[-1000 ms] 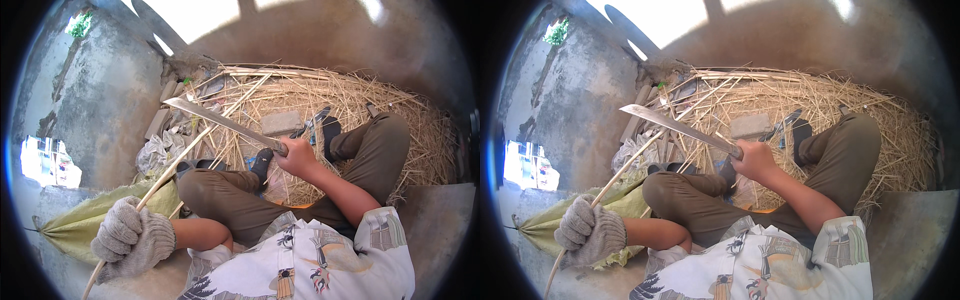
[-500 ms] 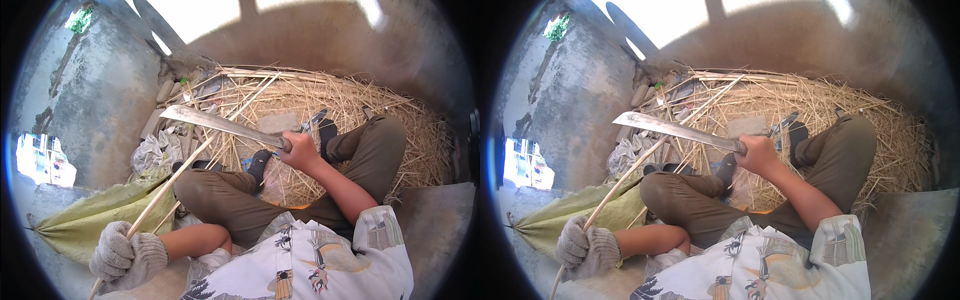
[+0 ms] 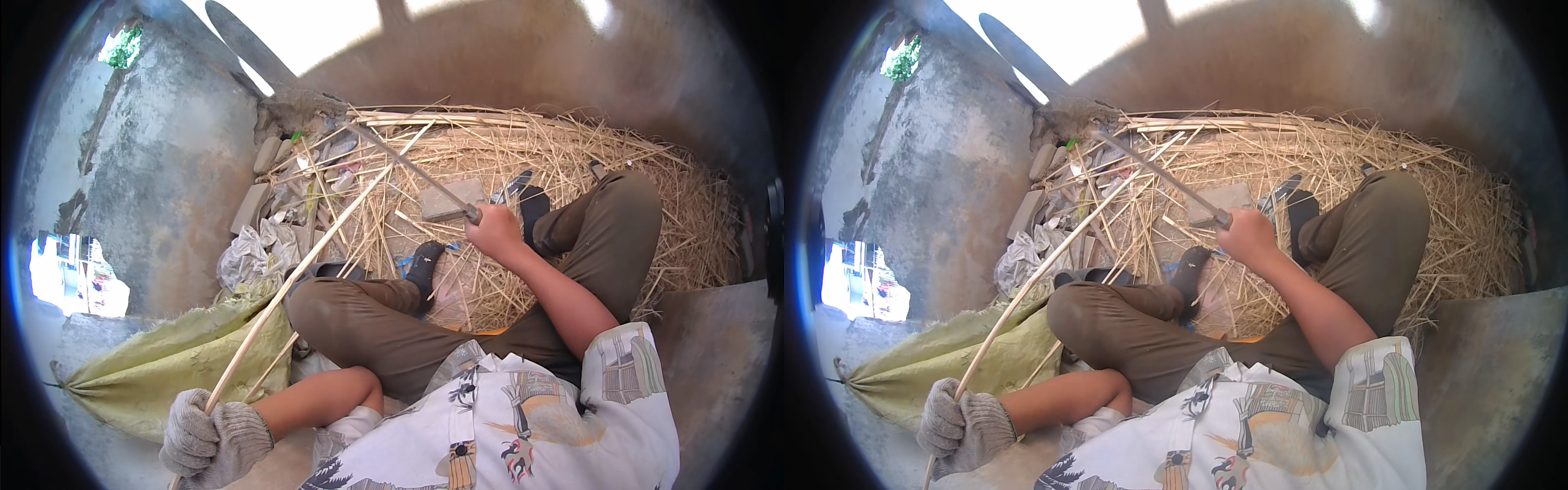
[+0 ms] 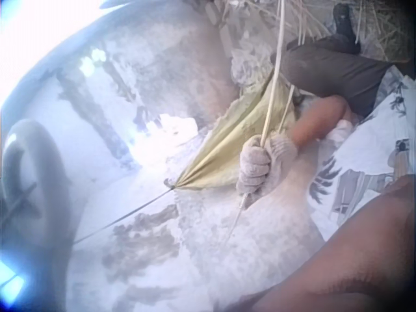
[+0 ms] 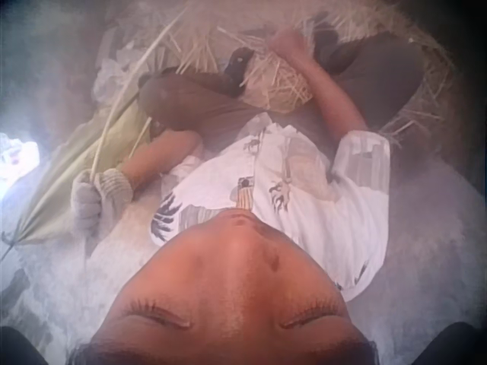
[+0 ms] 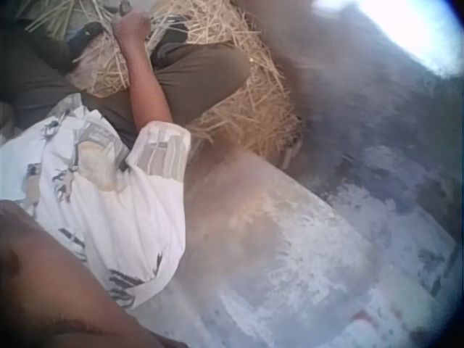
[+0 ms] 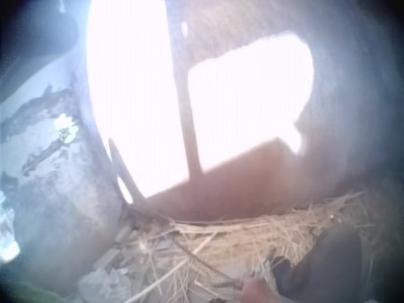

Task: The person sits on the ground and uses a machete to split long bamboo sticks into thin strips. They hold the bamboo with a gloved left hand and repeatedly strike it with the machete in the right hand, separating the material into smaller pieces.

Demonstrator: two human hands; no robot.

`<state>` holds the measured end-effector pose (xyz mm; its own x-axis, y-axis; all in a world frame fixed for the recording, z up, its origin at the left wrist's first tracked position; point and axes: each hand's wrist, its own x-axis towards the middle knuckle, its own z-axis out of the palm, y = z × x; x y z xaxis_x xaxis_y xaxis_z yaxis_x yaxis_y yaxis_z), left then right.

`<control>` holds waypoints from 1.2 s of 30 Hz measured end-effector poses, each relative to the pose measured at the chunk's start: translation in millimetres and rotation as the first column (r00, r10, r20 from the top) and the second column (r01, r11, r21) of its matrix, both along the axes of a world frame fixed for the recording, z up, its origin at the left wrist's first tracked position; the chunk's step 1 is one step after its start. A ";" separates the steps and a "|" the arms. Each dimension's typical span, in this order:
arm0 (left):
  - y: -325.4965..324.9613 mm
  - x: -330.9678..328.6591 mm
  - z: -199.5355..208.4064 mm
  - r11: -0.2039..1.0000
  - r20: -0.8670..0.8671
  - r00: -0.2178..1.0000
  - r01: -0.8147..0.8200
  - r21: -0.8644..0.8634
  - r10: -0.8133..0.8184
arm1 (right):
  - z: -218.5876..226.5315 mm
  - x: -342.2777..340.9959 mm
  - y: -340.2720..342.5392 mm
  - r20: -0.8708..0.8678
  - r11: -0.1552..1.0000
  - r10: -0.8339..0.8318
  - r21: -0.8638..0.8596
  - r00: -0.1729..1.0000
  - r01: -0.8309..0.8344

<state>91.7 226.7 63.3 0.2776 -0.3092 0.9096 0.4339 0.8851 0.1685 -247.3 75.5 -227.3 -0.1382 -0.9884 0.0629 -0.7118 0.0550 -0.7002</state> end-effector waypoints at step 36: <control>10.8 17.7 5.1 0.996 0.025 0.996 0.080 0.033 -0.081 | 0.3 10.5 15.9 0.073 0.986 -0.013 0.169 0.997 0.001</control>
<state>109.4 237.6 68.4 0.2266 -0.3587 0.9055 0.4986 0.8414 0.2085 -236.7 91.4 -227.0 -0.1431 -0.9830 -0.1153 -0.6577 0.1815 -0.7311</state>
